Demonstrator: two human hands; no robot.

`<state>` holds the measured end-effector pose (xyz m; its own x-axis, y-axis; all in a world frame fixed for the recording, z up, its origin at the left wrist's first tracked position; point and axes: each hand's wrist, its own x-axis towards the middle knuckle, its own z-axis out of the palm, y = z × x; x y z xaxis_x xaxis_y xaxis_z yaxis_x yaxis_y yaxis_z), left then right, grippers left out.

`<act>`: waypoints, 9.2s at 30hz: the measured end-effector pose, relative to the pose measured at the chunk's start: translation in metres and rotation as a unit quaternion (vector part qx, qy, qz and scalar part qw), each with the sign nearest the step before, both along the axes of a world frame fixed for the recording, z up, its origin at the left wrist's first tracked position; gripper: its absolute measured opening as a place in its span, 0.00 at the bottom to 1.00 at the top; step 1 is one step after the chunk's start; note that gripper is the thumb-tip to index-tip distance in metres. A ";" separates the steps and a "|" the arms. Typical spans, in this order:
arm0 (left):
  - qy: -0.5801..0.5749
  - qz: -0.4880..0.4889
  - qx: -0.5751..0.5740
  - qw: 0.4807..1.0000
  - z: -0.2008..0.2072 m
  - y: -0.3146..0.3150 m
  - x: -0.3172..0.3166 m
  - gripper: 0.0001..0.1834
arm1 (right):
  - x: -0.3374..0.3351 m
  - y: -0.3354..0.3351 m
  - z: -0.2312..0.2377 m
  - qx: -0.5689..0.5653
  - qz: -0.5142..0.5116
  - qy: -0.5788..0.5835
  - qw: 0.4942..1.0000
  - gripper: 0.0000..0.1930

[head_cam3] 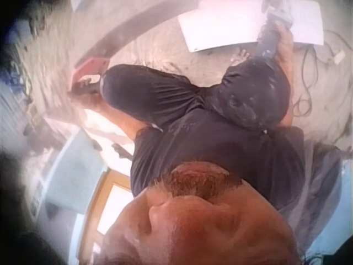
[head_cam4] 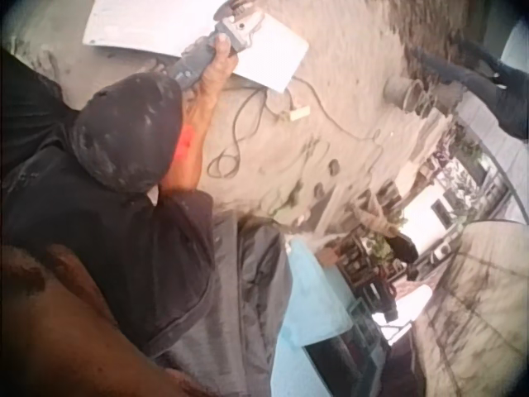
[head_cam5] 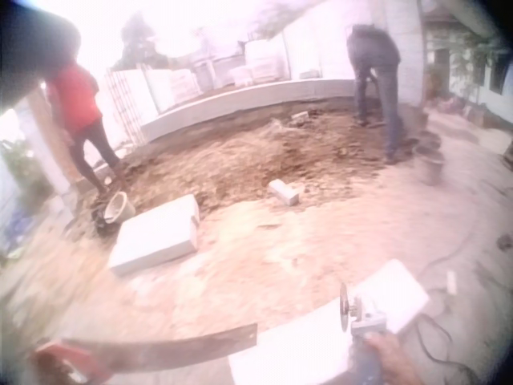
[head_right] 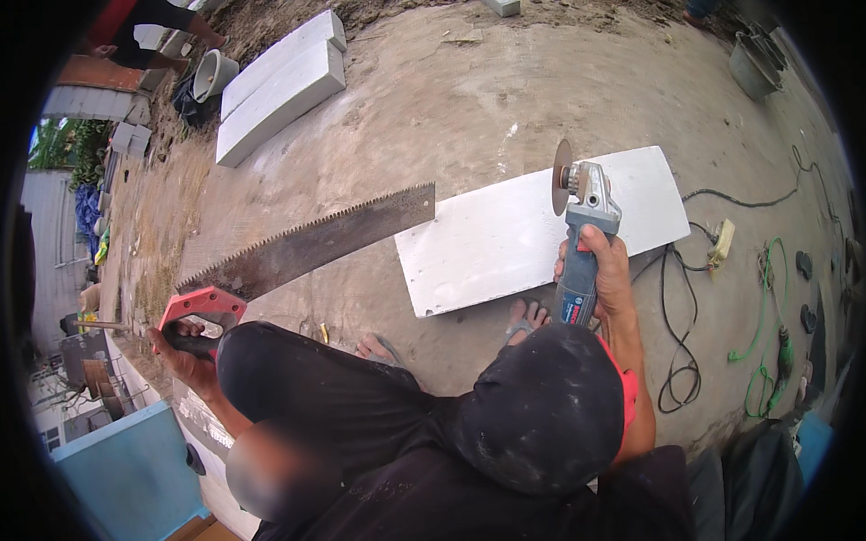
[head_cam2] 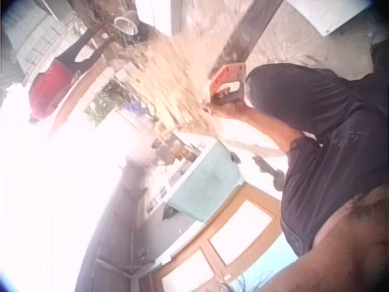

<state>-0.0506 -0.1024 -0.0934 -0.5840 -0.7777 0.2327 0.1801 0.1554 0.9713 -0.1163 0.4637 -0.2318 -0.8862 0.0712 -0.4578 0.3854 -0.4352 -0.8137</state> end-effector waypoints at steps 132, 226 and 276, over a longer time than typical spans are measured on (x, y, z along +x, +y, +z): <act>-0.363 -0.497 0.019 0.788 -0.135 0.443 -0.063 0.26 | -0.034 0.008 -0.017 -0.022 -0.051 0.060 0.997 0.33; 0.009 -0.874 0.085 0.478 0.054 0.372 -0.090 0.18 | 0.183 0.360 -0.130 0.672 -0.143 -0.447 0.572 0.41; -0.501 -0.404 -0.181 0.743 -0.041 0.023 -0.092 0.13 | 0.189 0.289 -0.111 0.824 -0.097 -0.224 0.511 0.32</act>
